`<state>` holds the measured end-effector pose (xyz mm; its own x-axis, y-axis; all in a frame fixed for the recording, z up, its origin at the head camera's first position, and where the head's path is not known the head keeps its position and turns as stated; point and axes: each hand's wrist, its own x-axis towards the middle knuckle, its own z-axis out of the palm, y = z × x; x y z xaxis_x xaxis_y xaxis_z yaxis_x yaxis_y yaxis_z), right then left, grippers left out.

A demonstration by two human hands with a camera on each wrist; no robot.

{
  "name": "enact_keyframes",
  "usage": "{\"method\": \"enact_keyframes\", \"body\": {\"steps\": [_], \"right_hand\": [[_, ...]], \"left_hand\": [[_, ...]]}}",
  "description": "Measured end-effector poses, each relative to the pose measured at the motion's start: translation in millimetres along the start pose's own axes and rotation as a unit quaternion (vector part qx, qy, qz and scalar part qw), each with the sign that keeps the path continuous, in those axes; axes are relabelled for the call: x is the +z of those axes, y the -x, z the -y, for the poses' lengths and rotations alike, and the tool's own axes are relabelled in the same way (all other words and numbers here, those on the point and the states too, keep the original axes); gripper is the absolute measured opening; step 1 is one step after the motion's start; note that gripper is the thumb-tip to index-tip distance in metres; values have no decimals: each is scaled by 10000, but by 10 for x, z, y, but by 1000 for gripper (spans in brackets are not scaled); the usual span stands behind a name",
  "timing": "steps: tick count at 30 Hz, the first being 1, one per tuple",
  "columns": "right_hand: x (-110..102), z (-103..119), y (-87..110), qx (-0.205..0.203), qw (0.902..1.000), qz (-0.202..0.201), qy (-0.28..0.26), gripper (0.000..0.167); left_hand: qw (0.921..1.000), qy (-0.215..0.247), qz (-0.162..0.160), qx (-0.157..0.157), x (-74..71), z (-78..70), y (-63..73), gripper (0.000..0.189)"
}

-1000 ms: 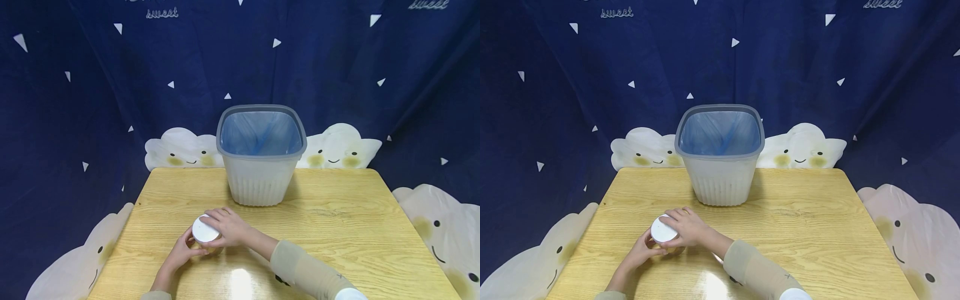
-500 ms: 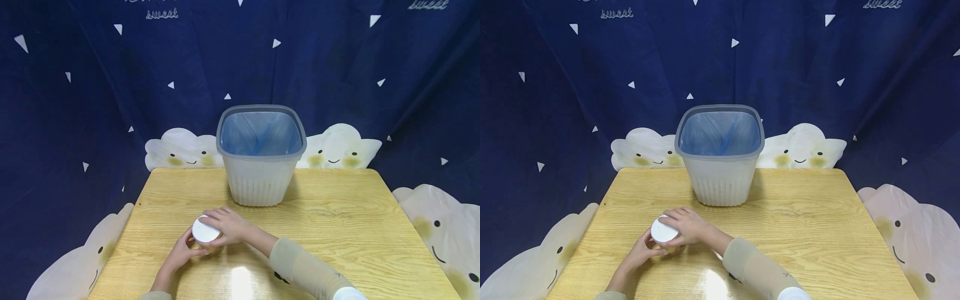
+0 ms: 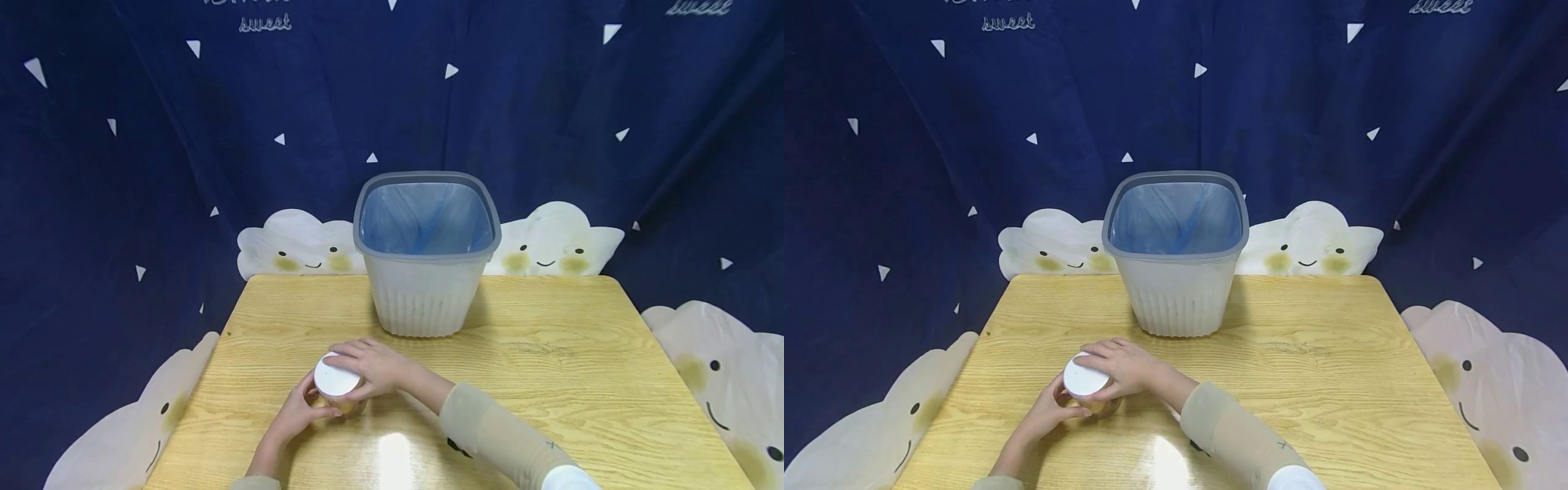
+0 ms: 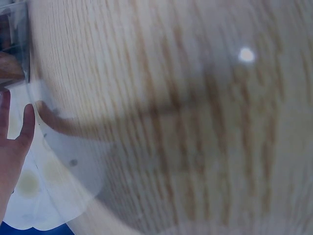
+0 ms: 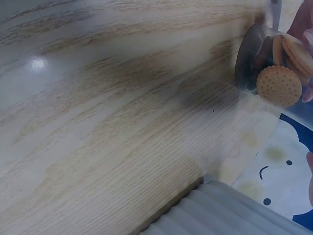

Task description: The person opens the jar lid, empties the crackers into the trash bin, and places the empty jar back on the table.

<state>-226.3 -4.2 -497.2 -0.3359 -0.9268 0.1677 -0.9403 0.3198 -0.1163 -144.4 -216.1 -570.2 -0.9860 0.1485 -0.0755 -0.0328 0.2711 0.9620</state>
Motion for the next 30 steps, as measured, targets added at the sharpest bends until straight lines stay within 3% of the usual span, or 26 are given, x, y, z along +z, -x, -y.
{"method": "enact_keyframes", "body": {"steps": [9, 18, 30], "right_hand": [[-4, -48, -16, -315, 9992, 59, 227, 73], [-28, -37, -12, -119, 9995, 288, 108, 72], [-36, -6, 24, -98, 9998, 86, -168, 70]], "left_hand": [[10000, -1, -68, -47, 10, -8, 3, 91], [9999, 136, -75, -63, 13, -57, 13, 90], [9999, 149, -13, -37, 0, -51, 11, 91]]}}
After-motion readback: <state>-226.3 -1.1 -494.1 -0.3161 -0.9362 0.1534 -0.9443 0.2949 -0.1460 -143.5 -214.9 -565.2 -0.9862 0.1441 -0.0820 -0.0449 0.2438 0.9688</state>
